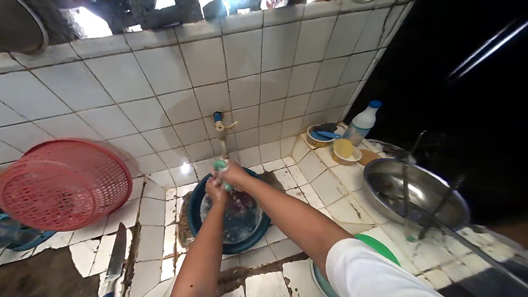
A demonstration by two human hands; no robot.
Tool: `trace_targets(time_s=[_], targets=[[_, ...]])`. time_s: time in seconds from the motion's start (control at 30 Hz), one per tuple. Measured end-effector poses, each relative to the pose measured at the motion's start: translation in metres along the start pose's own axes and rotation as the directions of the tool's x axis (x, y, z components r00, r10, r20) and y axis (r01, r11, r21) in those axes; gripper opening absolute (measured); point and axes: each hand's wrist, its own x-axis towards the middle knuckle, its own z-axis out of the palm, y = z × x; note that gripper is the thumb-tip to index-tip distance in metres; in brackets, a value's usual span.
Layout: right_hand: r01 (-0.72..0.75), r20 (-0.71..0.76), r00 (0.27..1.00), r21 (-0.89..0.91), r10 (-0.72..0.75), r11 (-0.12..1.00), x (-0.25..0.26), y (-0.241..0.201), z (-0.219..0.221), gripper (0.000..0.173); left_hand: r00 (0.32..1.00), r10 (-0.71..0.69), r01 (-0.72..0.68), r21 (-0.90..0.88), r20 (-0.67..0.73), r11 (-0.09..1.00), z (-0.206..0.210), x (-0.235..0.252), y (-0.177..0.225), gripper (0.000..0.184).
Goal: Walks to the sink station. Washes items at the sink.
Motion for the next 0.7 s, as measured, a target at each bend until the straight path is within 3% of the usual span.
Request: trace_targets(time_s=[0.13, 0.23, 0.3, 0.47, 0.6, 0.7], targets=[[0.098, -0.018, 0.995, -0.088, -0.100, 0.991, 0.005, 0.006, -0.002, 0.033, 0.991, -0.010, -0.006, 0.118, 0.133, 0.993, 0.000, 0.005, 0.009, 0.032], [-0.007, -0.057, 0.998, -0.070, 0.003, 0.998, 0.006, 0.008, 0.002, 0.033, 0.979, -0.069, 0.020, 0.247, 0.191, 0.969, -0.010, 0.010, 0.014, 0.031], [-0.088, -0.095, 0.992, -0.033, 0.084, 0.996, 0.008, 0.012, 0.004, 0.036, 0.972, -0.079, 0.025, 0.236, 0.222, 0.971, -0.018, 0.013, 0.015, 0.028], [-0.223, -0.204, 0.947, 0.132, 0.247, 0.966, 0.009, 0.012, 0.003, 0.042, 0.978, -0.088, 0.022, 0.330, 0.188, 0.944, -0.037, 0.023, 0.022, 0.028], [-0.141, -0.067, 0.983, 0.344, 0.174, 0.928, 0.020, 0.028, 0.006, 0.037, 0.992, -0.023, -0.035, 0.431, 0.128, 0.902, -0.058, 0.032, 0.030, 0.030], [-0.099, -0.089, 0.987, 0.349, 0.138, 0.932, 0.023, 0.027, 0.004, 0.039, 0.997, 0.021, -0.057, 0.480, 0.079, 0.875, -0.077, 0.039, 0.033, 0.028]])
